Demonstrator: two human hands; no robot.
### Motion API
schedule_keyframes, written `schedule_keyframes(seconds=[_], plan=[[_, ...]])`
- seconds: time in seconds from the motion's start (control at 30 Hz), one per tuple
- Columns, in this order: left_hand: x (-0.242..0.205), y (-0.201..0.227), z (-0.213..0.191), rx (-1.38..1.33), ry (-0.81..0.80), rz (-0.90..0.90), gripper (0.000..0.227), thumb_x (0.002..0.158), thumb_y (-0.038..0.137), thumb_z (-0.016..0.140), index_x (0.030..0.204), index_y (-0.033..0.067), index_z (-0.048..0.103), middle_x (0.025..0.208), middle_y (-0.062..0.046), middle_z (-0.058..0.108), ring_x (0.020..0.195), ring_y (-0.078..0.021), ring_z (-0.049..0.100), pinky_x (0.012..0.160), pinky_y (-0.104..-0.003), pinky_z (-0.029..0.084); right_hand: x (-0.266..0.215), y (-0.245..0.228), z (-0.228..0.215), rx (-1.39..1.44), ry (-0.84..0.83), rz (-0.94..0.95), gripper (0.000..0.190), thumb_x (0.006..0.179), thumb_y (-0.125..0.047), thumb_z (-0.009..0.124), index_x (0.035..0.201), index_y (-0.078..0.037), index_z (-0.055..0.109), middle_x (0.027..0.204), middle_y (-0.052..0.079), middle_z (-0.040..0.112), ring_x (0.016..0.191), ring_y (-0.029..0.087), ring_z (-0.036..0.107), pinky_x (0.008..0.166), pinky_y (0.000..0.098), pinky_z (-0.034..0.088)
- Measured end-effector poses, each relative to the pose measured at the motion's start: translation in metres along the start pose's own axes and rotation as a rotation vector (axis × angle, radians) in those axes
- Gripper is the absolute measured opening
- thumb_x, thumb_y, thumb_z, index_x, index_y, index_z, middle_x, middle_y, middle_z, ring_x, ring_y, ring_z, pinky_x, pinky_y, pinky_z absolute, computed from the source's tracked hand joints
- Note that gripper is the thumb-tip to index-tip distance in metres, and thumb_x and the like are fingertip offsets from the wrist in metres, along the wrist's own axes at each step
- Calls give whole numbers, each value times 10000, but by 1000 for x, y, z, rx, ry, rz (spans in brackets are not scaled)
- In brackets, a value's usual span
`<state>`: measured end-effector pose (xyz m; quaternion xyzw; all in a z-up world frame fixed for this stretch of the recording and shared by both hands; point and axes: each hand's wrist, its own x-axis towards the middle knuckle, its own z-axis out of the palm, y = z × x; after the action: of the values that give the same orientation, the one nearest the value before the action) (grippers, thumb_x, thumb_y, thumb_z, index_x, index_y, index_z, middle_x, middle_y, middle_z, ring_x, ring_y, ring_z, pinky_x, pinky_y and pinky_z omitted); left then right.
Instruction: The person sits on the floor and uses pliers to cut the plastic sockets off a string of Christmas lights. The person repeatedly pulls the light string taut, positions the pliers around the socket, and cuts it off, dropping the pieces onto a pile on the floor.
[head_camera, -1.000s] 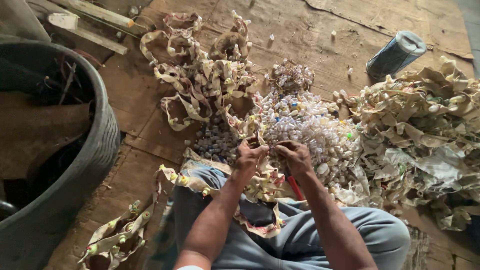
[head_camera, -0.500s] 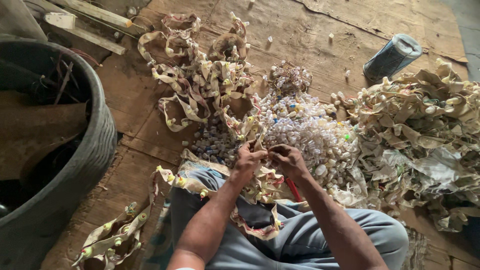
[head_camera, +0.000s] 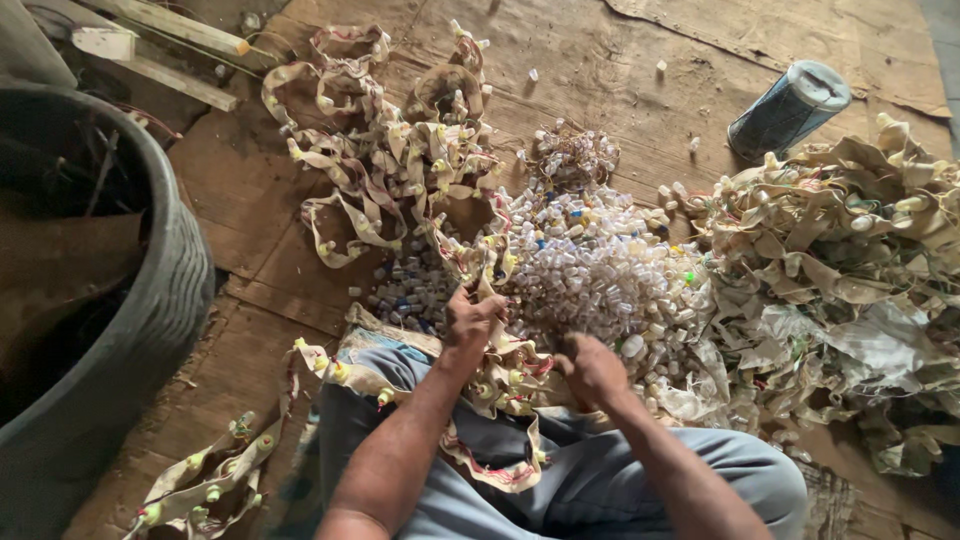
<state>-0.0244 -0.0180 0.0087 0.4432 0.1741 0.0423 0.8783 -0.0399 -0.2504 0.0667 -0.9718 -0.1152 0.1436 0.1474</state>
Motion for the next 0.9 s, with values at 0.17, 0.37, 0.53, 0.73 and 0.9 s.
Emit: schedule_keyframes(seconds=[0.17, 0.37, 0.53, 0.73, 0.9], plan=[[3, -7, -3, -85, 19, 28, 354, 813, -24, 724, 1145, 5, 606, 841, -71, 681, 648, -165, 655, 602, -303, 553, -6, 4, 26, -131, 63, 69, 528, 851, -373, 756, 1266, -104, 572, 1138, 181, 642, 1062, 365, 644, 859, 495, 528], [9, -3, -12, -68, 76, 2, 364, 818, -27, 726, 1157, -19, 593, 883, -91, 686, 669, -175, 665, 617, -321, 566, 3, -4, 3, -151, 26, 175, 574, 802, -417, 804, 1193, -70, 569, 1172, 195, 632, 1139, 400, 604, 901, 540, 503], [23, 9, -7, -76, -4, 39, 394, 815, -8, 726, 1184, -9, 587, 877, -89, 675, 697, -169, 669, 635, -311, 566, 3, 0, 1, -79, 18, 233, 636, 790, -491, 821, 1180, -49, 584, 1198, 209, 635, 1163, 410, 609, 953, 522, 517], [30, 15, -5, -49, 95, -31, 405, 824, -22, 734, 1192, -56, 568, 877, -153, 705, 682, -199, 689, 600, -315, 563, 6, 12, 11, -154, -113, 258, 571, 798, -478, 813, 1143, -68, 617, 1213, 209, 614, 1166, 428, 598, 942, 544, 515], [36, 7, 0, -34, 135, -18, 433, 811, -60, 728, 1214, -16, 575, 901, -124, 692, 677, -201, 687, 589, -313, 577, 6, 29, 24, -111, -76, 203, 493, 773, -375, 807, 1091, -33, 647, 1101, 224, 667, 1029, 450, 660, 859, 542, 545]])
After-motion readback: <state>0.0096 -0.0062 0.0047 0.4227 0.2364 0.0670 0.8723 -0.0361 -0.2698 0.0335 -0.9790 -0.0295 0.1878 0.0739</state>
